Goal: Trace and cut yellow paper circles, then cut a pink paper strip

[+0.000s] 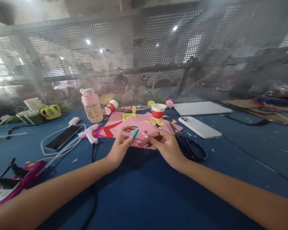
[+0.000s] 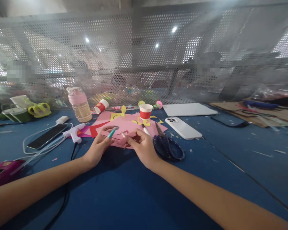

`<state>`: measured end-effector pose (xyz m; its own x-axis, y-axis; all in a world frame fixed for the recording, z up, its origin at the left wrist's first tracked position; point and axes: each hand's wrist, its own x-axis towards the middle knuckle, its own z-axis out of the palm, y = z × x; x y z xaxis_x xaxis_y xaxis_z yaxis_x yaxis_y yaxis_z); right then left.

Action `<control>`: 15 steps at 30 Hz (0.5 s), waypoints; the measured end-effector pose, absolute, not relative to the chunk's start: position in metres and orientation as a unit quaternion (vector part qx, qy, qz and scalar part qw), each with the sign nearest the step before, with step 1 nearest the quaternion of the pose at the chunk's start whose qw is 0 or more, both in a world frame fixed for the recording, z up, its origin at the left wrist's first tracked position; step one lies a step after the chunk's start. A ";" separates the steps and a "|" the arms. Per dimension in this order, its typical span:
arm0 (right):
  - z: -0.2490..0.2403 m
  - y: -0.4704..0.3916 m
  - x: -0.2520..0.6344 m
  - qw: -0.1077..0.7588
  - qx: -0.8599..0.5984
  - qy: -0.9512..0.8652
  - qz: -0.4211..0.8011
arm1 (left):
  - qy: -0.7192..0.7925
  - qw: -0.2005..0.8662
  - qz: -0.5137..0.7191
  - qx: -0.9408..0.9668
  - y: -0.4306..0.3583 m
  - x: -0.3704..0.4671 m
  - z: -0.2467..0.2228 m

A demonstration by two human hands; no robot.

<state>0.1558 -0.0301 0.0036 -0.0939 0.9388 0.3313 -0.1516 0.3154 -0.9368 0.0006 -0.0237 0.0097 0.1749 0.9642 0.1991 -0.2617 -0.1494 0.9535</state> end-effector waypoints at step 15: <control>-0.007 -0.026 0.157 0.607 -0.366 -0.645 0.288 | 0.359 0.617 0.463 0.526 -0.024 -0.002 0.010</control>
<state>0.1574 -0.0263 -0.0070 0.0031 0.8205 0.5716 0.1223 0.5670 -0.8146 -0.0020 -0.0239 0.0098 0.3143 0.9483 0.0438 -0.1934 0.0188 0.9810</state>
